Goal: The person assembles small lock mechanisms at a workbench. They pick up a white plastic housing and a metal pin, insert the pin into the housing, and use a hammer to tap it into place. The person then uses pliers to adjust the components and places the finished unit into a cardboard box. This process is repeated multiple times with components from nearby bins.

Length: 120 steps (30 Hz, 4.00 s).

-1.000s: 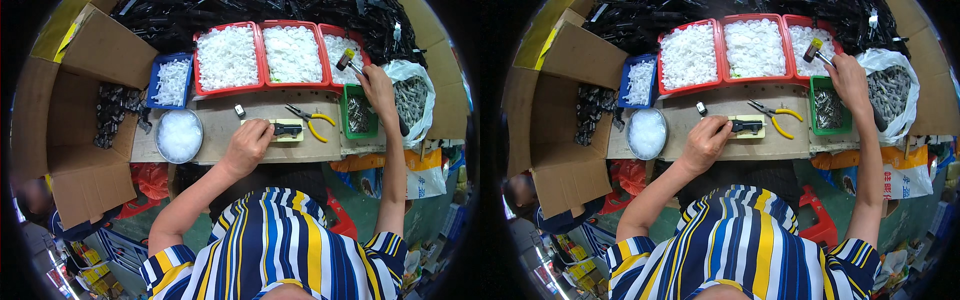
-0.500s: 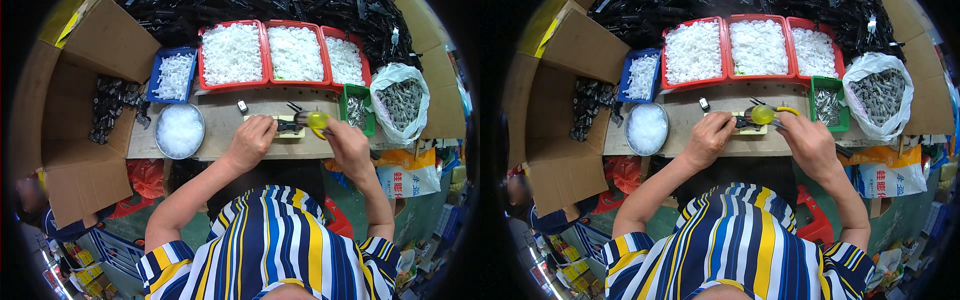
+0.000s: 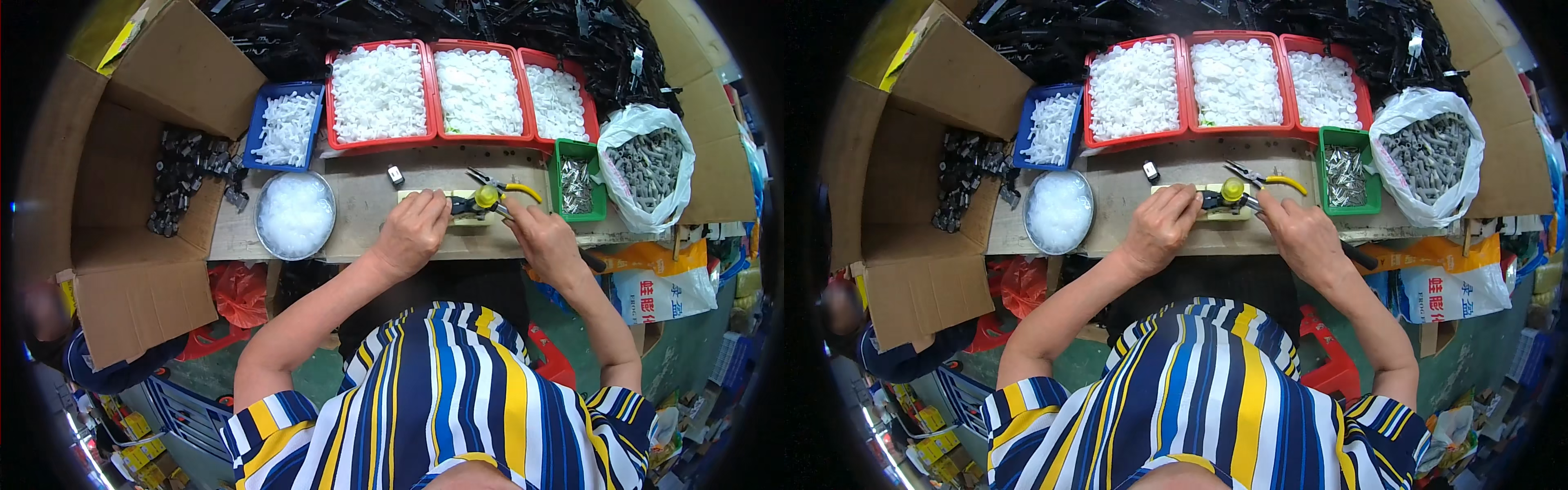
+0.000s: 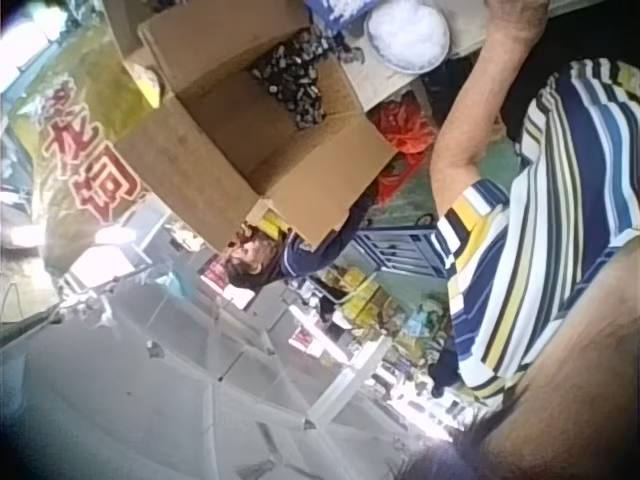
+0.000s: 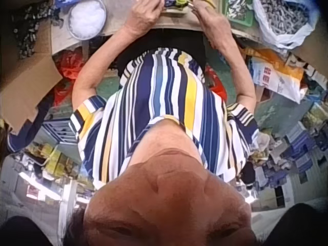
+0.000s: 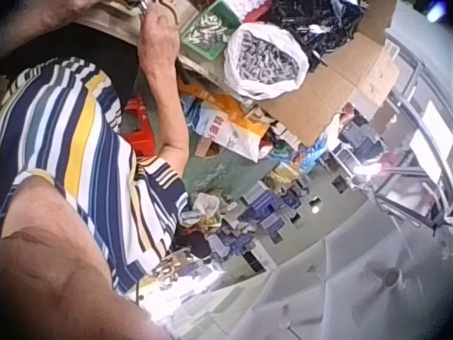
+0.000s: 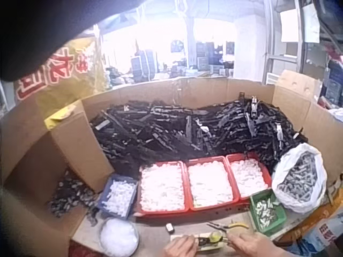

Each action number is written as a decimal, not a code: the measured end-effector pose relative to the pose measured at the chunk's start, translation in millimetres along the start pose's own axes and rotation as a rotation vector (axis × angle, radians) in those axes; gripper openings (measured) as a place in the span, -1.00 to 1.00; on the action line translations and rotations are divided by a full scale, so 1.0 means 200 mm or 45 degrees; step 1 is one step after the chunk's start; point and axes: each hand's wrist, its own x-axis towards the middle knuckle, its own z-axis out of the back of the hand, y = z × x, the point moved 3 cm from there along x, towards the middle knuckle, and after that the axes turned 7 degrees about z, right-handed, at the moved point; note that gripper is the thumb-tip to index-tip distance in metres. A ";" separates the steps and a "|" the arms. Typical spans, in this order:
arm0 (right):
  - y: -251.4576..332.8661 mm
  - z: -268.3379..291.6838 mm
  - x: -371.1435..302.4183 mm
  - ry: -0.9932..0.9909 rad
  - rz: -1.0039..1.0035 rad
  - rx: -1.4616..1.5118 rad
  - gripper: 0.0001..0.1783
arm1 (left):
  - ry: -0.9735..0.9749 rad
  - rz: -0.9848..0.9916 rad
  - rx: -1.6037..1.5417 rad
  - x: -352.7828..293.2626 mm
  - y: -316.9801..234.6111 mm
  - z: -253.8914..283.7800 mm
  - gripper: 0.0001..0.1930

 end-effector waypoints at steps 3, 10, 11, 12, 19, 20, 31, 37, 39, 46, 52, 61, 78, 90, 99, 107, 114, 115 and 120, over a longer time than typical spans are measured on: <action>0.01 0.13 0.05 -0.285 0.035 0.165 -0.58 | -0.013 0.004 0.026 -0.03 -0.01 -0.01 -0.77; -0.02 0.01 0.01 -0.075 -0.025 0.135 -0.61 | -0.011 -0.006 0.037 0.00 0.00 -0.01 -0.75; -0.01 0.09 0.03 -0.148 -0.008 0.146 -0.61 | 0.001 0.014 0.037 -0.02 -0.01 -0.01 -0.75; 0.00 0.14 0.04 -0.222 0.009 0.157 -0.60 | 0.000 0.024 0.052 -0.03 -0.01 -0.01 -0.75; -0.04 0.06 -0.04 -0.059 -0.110 0.119 -0.64 | 0.016 0.040 0.123 -0.01 -0.03 -0.01 -0.74; -0.04 0.09 -0.03 -0.083 -0.100 0.140 -0.65 | 0.035 0.051 0.136 -0.02 -0.04 -0.01 -0.73; 0.07 -0.06 0.21 -0.016 0.179 0.047 -0.46 | -0.061 0.099 -0.047 -0.11 -0.21 -0.10 -0.63; 0.18 0.09 0.29 -0.274 0.263 0.142 -0.49 | -0.106 0.110 -0.058 -0.13 -0.22 -0.09 -0.67; 0.13 -0.06 0.27 0.029 0.223 0.038 -0.47 | -0.084 0.108 -0.074 -0.13 -0.22 -0.09 -0.67; 0.12 0.09 0.26 -0.381 0.267 0.220 -0.52 | -0.136 0.115 -0.128 -0.13 -0.22 -0.03 -0.69; 0.09 0.17 0.27 -0.377 0.227 0.266 -0.61 | -0.128 0.108 -0.163 -0.15 -0.20 0.00 -0.67; -0.24 0.06 0.15 -0.285 -0.010 0.448 -0.61 | -0.141 0.212 -0.148 -0.10 -0.14 0.04 -0.71; -0.85 0.17 0.18 -0.445 -0.461 -0.071 -0.83 | -0.016 0.681 0.624 0.00 0.64 0.45 -0.88; -0.36 0.12 0.57 -0.470 -0.061 0.192 -0.84 | -0.104 0.603 0.541 0.07 0.72 0.35 -0.89; 0.18 -0.05 1.26 -0.522 0.480 0.165 -0.83 | -0.109 0.671 0.352 0.01 0.76 0.46 -0.79; 0.22 -0.23 1.73 -0.383 0.518 -0.035 -0.73 | 0.076 0.646 0.158 -0.21 0.99 0.74 -0.75; 0.17 -0.23 1.87 -0.311 0.469 -0.054 -0.71 | 0.114 0.546 0.103 -0.23 1.08 0.70 -0.82; 0.18 -0.21 1.86 -0.340 0.506 -0.060 -0.68 | 0.099 0.545 0.094 -0.24 1.09 0.70 -0.81; 0.15 -0.24 1.91 -0.342 0.562 -0.052 -0.69 | 0.038 0.591 0.051 -0.25 1.10 0.66 -0.86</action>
